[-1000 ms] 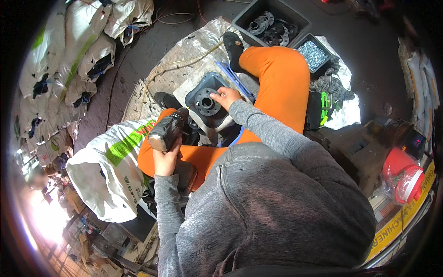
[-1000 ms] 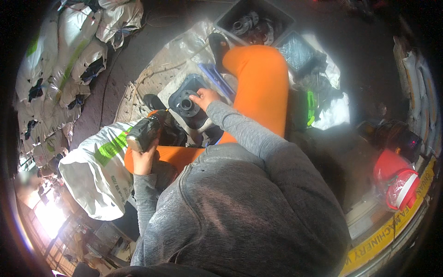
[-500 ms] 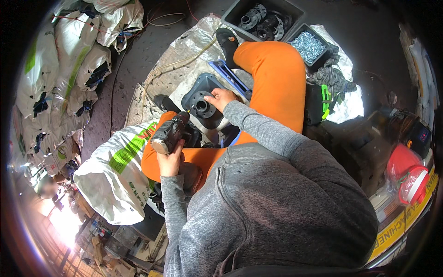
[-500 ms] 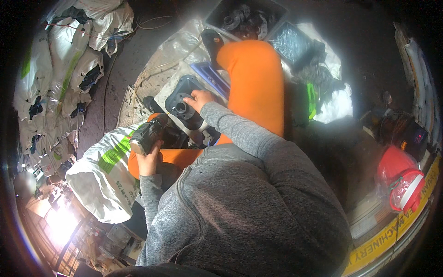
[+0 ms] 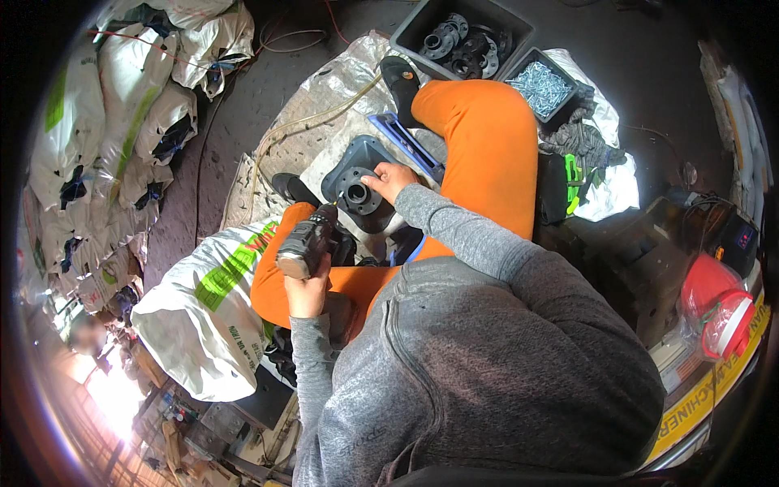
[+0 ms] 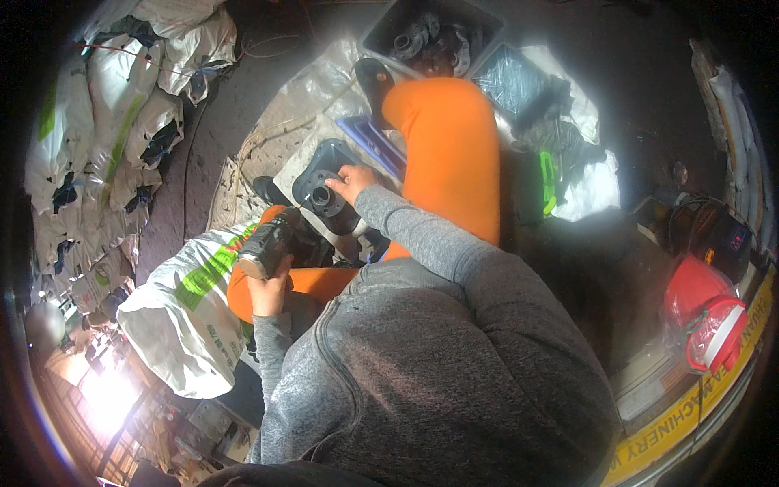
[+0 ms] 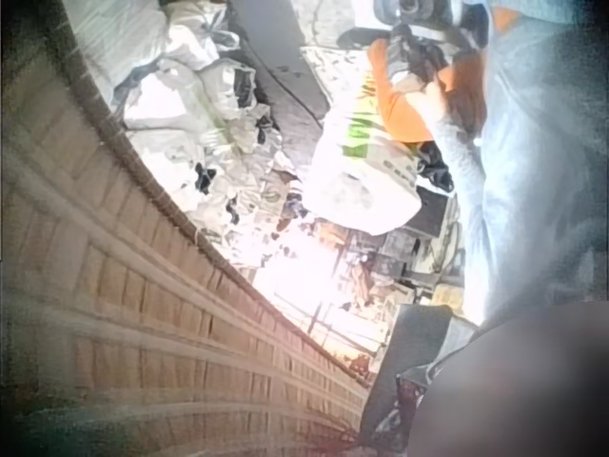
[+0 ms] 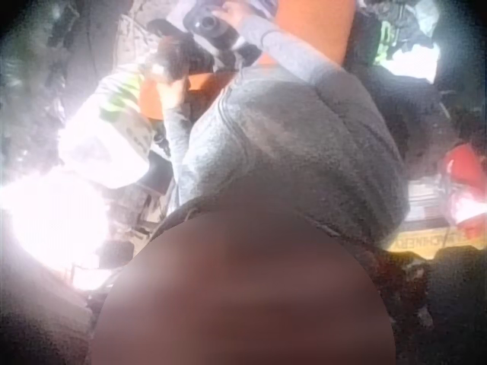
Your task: The person sits on the floor and uses a cordless drill to fasten screws into a black mechanical housing. They repeatedly pick up screws from a nearby bin, align them in the housing, and tighten them with the drill.
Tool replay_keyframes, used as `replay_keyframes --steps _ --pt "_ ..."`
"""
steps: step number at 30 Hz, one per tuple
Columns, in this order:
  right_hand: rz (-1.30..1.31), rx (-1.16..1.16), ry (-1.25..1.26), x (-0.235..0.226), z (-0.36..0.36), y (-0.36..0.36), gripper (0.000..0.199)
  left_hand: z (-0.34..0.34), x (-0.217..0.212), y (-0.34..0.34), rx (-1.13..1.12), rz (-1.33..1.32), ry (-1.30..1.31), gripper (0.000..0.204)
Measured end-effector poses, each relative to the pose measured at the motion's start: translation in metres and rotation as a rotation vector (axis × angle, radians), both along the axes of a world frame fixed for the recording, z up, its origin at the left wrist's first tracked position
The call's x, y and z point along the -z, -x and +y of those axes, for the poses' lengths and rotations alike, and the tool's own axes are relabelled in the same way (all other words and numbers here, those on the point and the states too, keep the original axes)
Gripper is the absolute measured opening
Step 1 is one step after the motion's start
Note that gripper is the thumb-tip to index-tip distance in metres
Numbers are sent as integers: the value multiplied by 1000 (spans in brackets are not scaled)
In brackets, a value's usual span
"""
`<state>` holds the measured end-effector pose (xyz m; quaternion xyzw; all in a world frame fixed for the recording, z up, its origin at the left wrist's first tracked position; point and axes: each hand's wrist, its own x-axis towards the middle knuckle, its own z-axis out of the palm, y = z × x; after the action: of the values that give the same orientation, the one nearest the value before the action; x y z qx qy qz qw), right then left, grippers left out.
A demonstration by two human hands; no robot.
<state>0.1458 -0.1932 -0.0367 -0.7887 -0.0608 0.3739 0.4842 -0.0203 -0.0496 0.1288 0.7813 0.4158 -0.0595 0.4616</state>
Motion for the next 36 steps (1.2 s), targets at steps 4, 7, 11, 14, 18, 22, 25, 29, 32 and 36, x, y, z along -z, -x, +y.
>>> replay_keyframes --steps 4,7,11,14,18,22,25,29,32,36 --pt "2 0 4 0 0 1 45 6 0 -10 309 -66 -248 41" --pt "-25 16 2 0 0 1 45 20 -14 -32 307 96 -177 38" --pt "-4 9 -3 1 -1 1 43 35 -32 -59 307 246 -21 32" --pt "-81 2 11 2 0 2 42 38 -33 -65 334 257 -24 32" --pt "-73 14 -3 2 0 2 42 40 -24 -65 414 198 -98 34" --pt "-38 4 20 -2 -1 0 41 43 -18 -67 504 171 -157 38" --pt "-49 16 6 -1 -1 1 40 42 -13 -63 516 126 -165 39" --pt "-123 -14 -24 8 0 3 42 45 -2 -58 528 66 -152 35" --pt "-111 22 -103 13 0 5 41 45 1 -58 583 52 -218 29" --pt "-255 -29 -65 19 2 3 40 32 -15 -58 238 185 -35 26"
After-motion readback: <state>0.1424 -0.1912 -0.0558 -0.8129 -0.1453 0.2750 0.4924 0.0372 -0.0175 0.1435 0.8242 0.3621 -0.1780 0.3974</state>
